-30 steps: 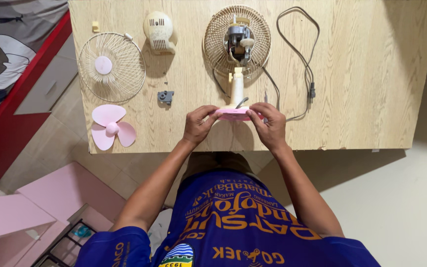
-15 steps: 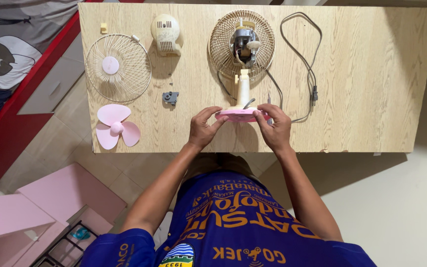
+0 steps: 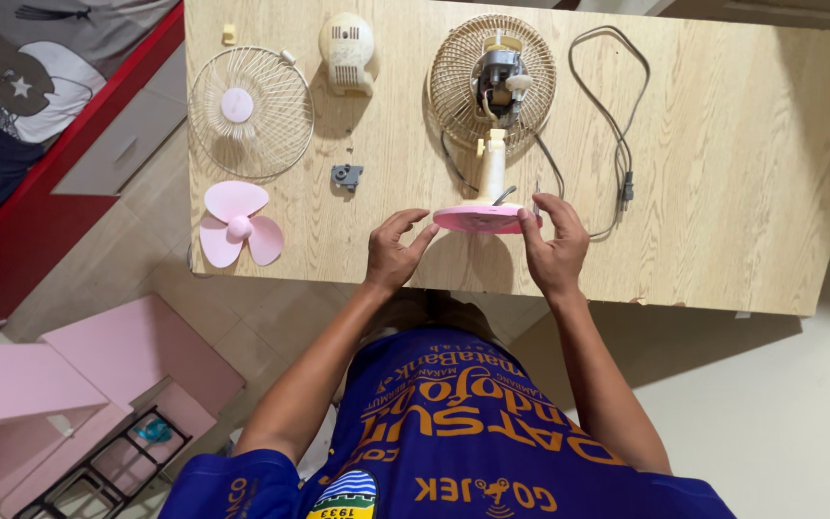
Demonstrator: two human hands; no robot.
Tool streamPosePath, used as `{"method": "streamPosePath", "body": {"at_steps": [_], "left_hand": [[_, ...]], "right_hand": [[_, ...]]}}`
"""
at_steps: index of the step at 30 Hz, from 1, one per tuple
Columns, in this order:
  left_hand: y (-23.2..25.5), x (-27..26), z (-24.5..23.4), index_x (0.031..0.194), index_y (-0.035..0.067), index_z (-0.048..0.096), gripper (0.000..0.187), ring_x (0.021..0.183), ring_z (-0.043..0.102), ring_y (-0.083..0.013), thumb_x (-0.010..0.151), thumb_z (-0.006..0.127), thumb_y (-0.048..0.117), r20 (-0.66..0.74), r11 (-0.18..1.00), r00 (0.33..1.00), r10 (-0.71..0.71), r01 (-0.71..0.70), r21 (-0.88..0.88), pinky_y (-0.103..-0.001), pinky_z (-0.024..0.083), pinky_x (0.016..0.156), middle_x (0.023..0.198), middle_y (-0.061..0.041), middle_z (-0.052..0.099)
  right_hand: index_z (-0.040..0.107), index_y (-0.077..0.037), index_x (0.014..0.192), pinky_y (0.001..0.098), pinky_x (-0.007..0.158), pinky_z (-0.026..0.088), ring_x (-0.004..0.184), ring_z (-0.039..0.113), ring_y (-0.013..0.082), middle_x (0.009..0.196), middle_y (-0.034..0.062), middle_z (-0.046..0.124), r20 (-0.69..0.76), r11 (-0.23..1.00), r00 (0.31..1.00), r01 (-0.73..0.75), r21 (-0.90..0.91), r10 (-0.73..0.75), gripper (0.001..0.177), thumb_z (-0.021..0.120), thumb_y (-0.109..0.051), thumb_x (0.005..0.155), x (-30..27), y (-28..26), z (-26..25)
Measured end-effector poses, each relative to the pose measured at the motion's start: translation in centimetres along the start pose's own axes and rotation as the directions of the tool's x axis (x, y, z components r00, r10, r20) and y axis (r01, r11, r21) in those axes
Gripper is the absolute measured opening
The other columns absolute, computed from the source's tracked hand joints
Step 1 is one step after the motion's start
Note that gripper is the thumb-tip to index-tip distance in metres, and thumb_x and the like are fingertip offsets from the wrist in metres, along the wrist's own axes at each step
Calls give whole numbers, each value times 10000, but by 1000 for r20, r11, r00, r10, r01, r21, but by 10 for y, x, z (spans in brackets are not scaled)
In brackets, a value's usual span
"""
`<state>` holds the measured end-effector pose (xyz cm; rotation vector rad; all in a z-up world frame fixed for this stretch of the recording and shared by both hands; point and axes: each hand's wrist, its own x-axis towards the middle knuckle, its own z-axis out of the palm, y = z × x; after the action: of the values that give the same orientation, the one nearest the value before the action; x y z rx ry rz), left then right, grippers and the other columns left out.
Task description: The person assembles a small electric fan on a wooden table. They attach the motor housing to the fan stand, secure it with a screwdriver, then install the fan blades and front grille, tightening screws to complete the assembly.
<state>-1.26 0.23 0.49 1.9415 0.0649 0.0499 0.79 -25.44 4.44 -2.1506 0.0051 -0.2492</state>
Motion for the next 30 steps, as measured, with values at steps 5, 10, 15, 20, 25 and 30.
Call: {"method": "streamPosePath", "body": {"at_steps": [5,10,15,20,25,30], "left_hand": [[-3,-10,-3,1133,34,751,283,1004,753,-227,915,773,214,-45,997,997,-62,60,-42,-342,618,866,1125,-128,765],[-15,-9,-6,1156,35,752,287,1034,754,-206,940,762,224,-116,990,985,-125,117,-76,-332,624,887,1119,-129,770],[-26,19,0,1207,18,726,360,1036,751,-203,935,760,250,-174,980,966,-190,177,-88,-330,630,875,1130,-151,763],[-30,74,17,1269,16,689,437,1053,750,-210,928,783,275,-174,979,966,-190,174,-101,-335,623,863,1156,-161,767],[-27,126,42,1325,22,653,534,1081,741,-218,914,773,341,-147,986,979,-141,126,-108,-327,630,844,1228,-174,732],[-29,160,66,1324,50,681,602,1097,732,-249,879,772,444,-145,983,973,-181,183,2,-333,616,814,1198,-188,739]], "right_hand": [[722,24,1181,359,906,567,1041,716,261,1134,179,732,34,1000,999,11,0,-11,282,768,-159,971,5,-5,0],[720,21,1180,356,908,566,1038,721,256,1138,172,734,48,1000,999,5,24,-6,282,762,-166,973,13,-4,1],[723,18,1188,368,907,564,1040,718,251,1134,171,734,57,1000,998,-3,-9,4,307,758,-197,972,34,7,1],[701,6,1242,369,914,584,1071,713,254,1194,164,722,89,997,993,-72,1,72,360,741,-255,997,74,29,11],[689,13,1268,374,886,591,1078,707,263,1222,174,708,105,994,989,-101,-50,106,415,744,-293,992,103,49,26],[645,37,1322,386,886,589,1104,695,287,1258,211,680,87,978,974,-209,-1,209,525,733,-357,988,123,70,42]]}}
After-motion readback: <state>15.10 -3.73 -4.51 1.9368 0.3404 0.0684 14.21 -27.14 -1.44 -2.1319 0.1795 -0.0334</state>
